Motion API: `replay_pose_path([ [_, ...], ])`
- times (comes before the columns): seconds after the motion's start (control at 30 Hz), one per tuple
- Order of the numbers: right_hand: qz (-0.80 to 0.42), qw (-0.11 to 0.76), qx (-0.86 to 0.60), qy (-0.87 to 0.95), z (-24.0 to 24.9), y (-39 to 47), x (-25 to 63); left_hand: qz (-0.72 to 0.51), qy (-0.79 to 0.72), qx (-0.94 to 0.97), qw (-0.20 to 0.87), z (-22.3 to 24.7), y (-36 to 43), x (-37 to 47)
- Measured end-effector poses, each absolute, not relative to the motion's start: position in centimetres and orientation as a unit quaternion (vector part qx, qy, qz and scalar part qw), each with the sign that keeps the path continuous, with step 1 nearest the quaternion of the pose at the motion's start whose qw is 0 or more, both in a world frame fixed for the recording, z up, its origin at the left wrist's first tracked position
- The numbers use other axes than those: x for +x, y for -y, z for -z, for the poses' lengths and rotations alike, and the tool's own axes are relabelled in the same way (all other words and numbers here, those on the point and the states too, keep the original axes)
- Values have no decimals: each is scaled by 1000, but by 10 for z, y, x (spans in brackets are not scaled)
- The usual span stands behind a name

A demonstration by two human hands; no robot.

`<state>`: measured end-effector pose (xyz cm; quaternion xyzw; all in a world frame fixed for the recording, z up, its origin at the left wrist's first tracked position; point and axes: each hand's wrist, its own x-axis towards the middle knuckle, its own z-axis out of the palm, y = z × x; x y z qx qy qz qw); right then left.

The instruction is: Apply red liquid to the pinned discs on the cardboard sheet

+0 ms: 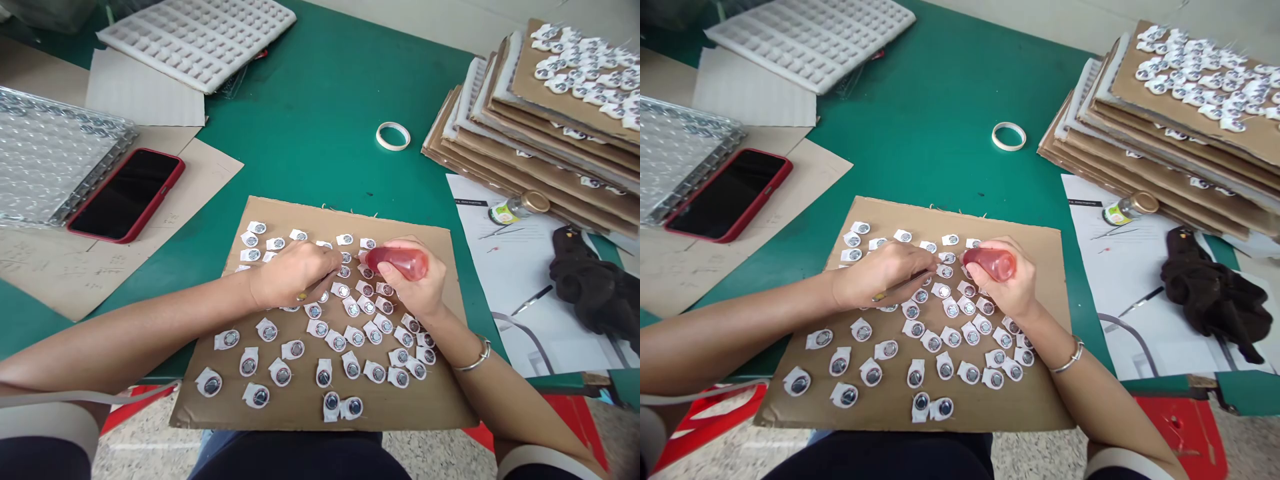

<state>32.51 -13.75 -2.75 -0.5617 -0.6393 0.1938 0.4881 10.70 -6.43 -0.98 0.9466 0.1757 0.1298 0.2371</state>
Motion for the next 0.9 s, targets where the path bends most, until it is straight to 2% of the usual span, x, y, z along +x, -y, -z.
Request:
replay_pose_path([
  [0.6,-185,470,-558,658,25,140,326,-112,-191,950,223,7,65,107],
  [0.9,-183,477,-544,666,25,140,326,-113,-195,940,255,4,64,109],
])
